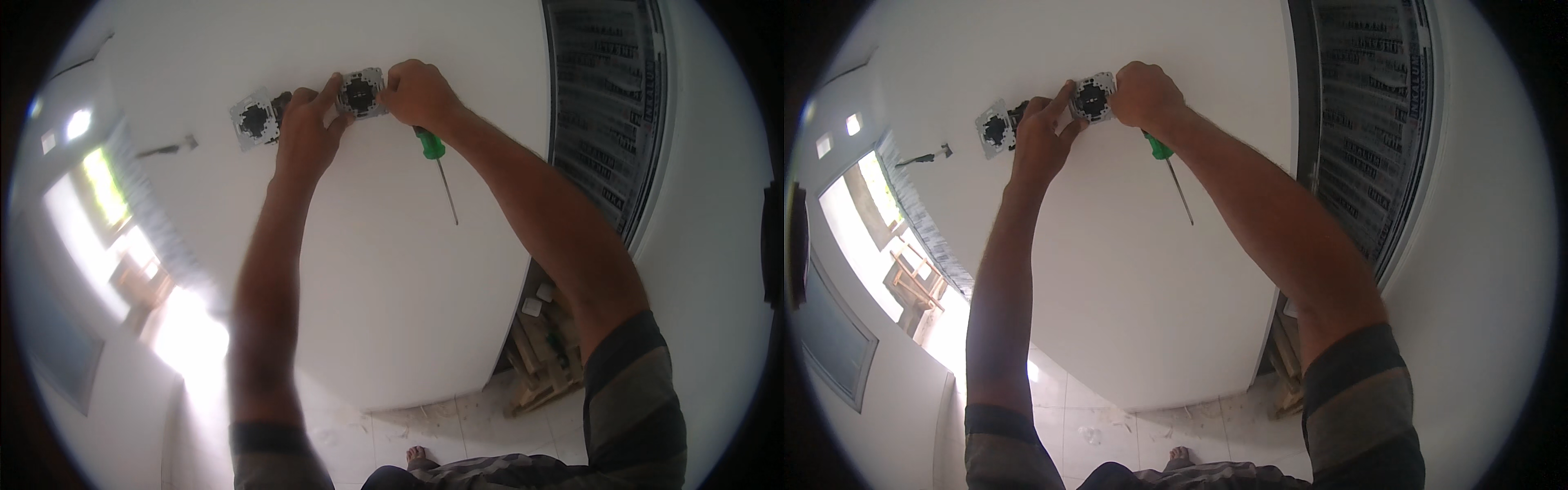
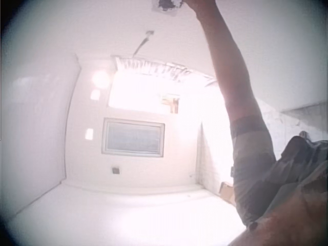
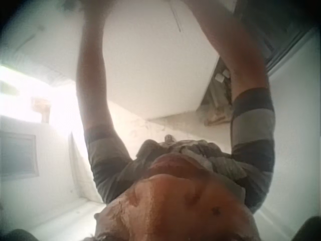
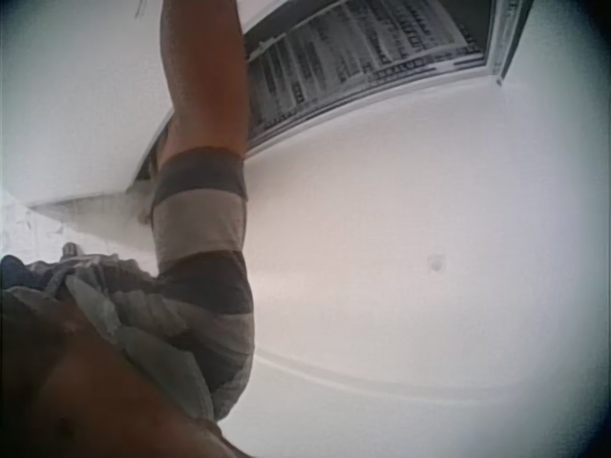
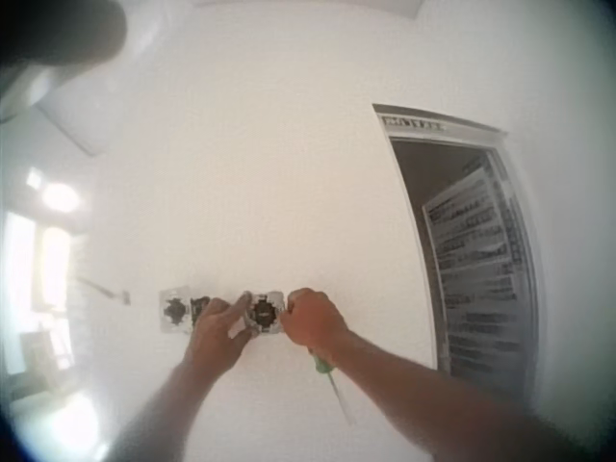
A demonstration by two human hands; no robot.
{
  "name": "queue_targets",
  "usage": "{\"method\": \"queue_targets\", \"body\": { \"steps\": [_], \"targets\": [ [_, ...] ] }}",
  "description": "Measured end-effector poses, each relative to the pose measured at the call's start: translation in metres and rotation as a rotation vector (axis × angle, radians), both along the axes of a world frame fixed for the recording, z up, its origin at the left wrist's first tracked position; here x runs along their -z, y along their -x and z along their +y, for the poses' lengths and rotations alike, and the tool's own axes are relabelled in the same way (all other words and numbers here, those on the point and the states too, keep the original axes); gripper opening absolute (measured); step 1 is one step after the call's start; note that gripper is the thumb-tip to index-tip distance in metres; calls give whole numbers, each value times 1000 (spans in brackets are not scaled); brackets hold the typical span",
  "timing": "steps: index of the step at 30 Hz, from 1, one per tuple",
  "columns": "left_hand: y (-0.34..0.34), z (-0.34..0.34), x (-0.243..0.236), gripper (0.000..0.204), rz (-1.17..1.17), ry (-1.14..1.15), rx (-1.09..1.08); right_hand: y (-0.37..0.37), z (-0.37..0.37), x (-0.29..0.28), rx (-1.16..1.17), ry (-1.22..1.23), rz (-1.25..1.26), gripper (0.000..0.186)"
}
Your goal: The person installs an electrical switch into a wall box, connecting wires and securing the device with a screwdriver. The person retrieves tools and components from a nearby box and repeatedly tightens screws to mount the switch.
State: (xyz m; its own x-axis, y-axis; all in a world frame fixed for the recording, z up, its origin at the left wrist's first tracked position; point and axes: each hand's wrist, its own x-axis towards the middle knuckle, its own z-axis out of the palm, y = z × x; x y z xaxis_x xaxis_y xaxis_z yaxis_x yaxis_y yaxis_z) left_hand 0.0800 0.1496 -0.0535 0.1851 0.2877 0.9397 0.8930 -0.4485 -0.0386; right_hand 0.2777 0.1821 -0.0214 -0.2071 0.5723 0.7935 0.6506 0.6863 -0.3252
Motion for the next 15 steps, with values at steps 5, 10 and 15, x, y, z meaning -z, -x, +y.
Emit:
{"method": "queue_targets", "body": {
  "steps": [5,10,15],
  "targets": [
    [3,2,0,75,-13,-27,18,-4,1,1,-41,30,27,25],
    [2,-1,-2,74,29,-29,2,-13,-11,-4,-103,200,51,23],
    [-3,-9,-4,68,28,-1,59,-19,-7,6,-215,77,175,25]
  ]
}}
